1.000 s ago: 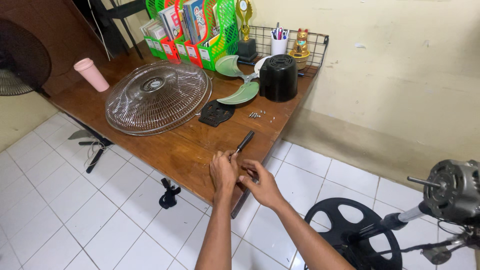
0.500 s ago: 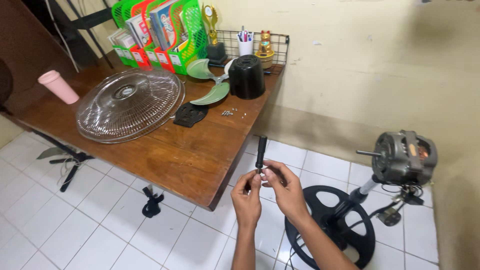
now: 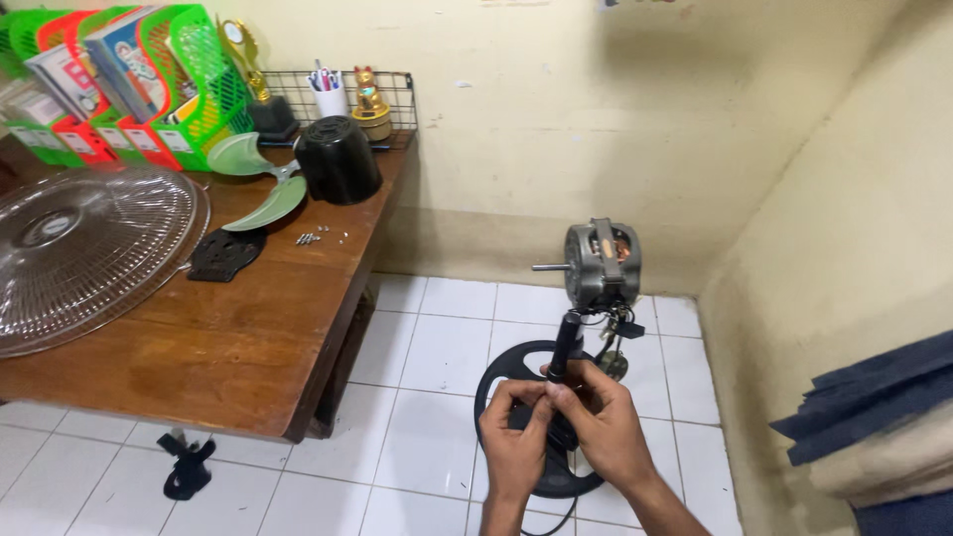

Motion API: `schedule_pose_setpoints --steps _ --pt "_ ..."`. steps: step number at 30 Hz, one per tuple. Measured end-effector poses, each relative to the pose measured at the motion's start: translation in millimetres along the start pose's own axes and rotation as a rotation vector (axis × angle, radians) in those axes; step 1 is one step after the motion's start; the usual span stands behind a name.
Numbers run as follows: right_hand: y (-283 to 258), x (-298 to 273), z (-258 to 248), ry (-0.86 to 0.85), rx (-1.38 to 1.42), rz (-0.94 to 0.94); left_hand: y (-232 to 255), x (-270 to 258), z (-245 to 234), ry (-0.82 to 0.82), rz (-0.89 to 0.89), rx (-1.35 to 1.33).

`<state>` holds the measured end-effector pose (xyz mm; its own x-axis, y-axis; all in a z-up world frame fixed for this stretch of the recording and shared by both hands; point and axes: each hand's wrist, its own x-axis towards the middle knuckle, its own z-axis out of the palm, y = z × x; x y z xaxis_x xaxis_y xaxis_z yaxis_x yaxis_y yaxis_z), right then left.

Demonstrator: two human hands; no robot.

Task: The person sits on the floor and works on a disassembled electric fan motor mounted on its stand. They use a screwdriver to tighten screws on the motor housing and handle small metal parts, placing tools and screws on a nearby table.

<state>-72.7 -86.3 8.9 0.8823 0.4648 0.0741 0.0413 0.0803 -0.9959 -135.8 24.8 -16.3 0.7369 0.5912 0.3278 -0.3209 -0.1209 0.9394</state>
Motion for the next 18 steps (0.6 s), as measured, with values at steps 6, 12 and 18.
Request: schedule_pose_setpoints --steps 6,12,18 --pt "-20.2 -12.4 -35.1 0.077 -0.235 -0.062 23.2 -4.4 14.2 -0.224 0.078 0.022" --pt "-43.1 -27.8 -51.7 -0.019 -0.513 -0.109 28.4 4.6 14.3 -0.292 -0.159 -0.173" --pt "-62.4 -19.2 -67.8 -0.189 -0.558 -0.144 17.2 10.9 21.6 -0.231 -0.287 -0.09"
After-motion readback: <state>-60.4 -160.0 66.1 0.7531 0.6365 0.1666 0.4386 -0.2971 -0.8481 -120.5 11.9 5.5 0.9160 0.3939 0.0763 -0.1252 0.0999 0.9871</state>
